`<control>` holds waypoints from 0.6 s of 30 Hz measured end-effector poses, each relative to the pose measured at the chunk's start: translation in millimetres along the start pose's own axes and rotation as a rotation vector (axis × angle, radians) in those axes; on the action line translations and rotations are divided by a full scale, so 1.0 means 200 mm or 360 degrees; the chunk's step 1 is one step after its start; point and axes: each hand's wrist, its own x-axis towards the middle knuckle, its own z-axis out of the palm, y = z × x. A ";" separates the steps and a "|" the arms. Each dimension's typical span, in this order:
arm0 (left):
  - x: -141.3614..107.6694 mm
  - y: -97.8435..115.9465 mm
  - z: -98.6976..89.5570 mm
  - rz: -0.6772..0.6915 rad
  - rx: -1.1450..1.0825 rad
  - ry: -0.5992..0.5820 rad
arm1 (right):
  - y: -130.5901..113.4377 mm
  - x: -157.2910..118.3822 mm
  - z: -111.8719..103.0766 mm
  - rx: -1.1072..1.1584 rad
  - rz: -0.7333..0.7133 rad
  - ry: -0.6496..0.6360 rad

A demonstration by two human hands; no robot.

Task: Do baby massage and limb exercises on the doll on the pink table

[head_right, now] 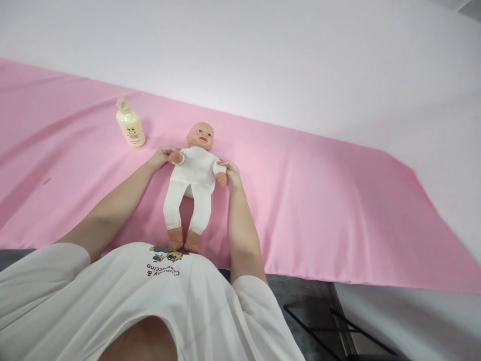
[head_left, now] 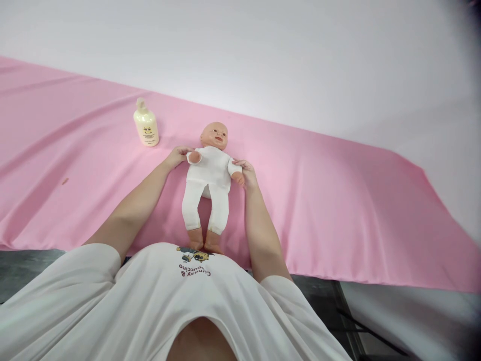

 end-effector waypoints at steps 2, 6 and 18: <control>0.00 -0.02 0.00 0.0005 0.0043 0.0011 | 0.02 0.00 0.00 0.0194 0.0052 0.0024; 0.01 -0.02 0.00 -0.0010 0.0128 0.0030 | 0.04 0.02 0.01 0.0278 0.0057 0.0034; -0.04 0.01 0.01 0.0094 0.0995 0.0547 | -0.02 -0.03 0.03 -0.0279 -0.0180 0.0287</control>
